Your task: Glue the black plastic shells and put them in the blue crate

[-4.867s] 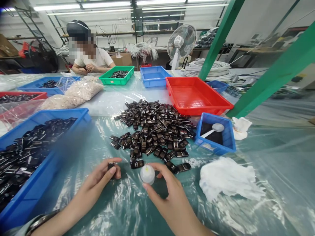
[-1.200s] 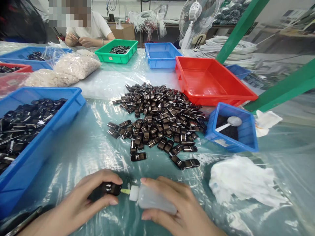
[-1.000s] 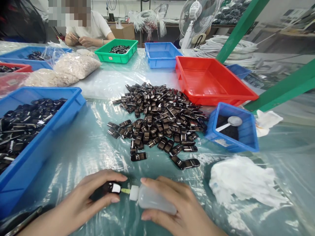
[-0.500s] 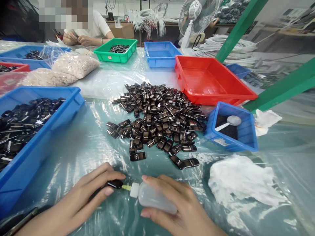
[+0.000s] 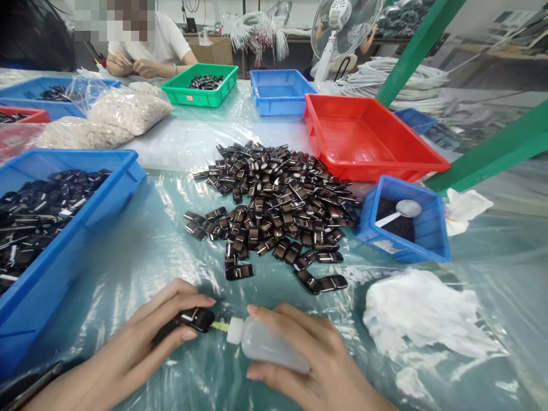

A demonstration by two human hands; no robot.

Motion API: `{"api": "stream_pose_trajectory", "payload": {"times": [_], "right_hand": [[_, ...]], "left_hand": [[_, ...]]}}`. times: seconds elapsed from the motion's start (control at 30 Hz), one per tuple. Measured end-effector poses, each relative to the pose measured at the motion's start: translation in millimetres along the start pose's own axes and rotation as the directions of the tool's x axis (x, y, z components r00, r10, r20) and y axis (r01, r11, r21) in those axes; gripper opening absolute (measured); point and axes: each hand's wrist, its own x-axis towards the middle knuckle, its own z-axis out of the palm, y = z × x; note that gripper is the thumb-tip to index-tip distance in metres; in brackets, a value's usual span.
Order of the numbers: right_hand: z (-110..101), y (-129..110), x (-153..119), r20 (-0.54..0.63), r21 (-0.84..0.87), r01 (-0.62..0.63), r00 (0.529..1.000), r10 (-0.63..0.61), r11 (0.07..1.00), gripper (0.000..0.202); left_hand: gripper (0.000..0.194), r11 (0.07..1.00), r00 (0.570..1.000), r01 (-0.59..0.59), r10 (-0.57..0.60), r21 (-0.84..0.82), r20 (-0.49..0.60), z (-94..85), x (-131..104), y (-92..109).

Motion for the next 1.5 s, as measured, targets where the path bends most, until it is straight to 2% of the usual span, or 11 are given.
{"api": "stream_pose_trajectory", "payload": {"times": [0.2, 0.53, 0.77, 1.0, 1.17, 1.33, 1.4, 1.5], "right_hand": [[-0.1, 1.1, -1.1, 0.026, 0.049, 0.001, 1.0, -0.003, 0.999, 0.04], [-3.5, -3.5, 2.1, 0.057, 0.12, -0.032, 0.998, 0.025, 0.992, 0.046], [-3.2, -4.5, 1.8, 0.043, 0.096, -0.032, 0.999, 0.028, 0.995, 0.041], [-2.3, -4.3, 1.2, 0.051, 0.103, -0.033, 0.998, 0.028, 0.994, 0.039], [-2.1, -4.3, 2.1, 0.017, 0.113, -0.046, 0.999, 0.044, 0.993, 0.04], [0.2, -2.7, -0.6, -0.007, 0.117, -0.057, 0.998, 0.058, 0.991, 0.041], [2.1, -1.8, -4.1, -0.032, 0.107, -0.085, 0.996, 0.089, 0.991, 0.043], [3.5, -0.9, -7.5, -0.122, 0.065, -0.192, 0.972, 0.199, 0.979, 0.039]], "left_hand": [[0.024, 0.997, 0.995, -0.068, 0.065, -0.046, -0.075, 4.1, 0.5, -3.1], [0.029, 0.997, 1.0, 0.013, -0.013, -0.079, 0.009, 0.0, -1.1, 0.7], [0.024, 0.993, 0.991, -0.079, 0.068, -0.09, -0.113, 5.7, -0.7, -1.8], [0.027, 0.994, 0.998, -0.034, 0.027, -0.108, -0.065, 3.2, -1.2, 0.1], [0.028, 0.996, 0.999, -0.008, 0.005, -0.09, -0.034, 2.0, 0.1, -1.4], [0.024, 0.991, 0.994, -0.054, 0.041, -0.121, -0.104, 6.0, -0.9, -1.6], [0.022, 0.989, 0.994, -0.022, 0.006, -0.145, -0.111, 6.9, -0.8, -0.7], [0.02, 0.983, 0.987, 0.076, -0.098, -0.166, -0.125, 5.5, 1.0, -0.1]]}}
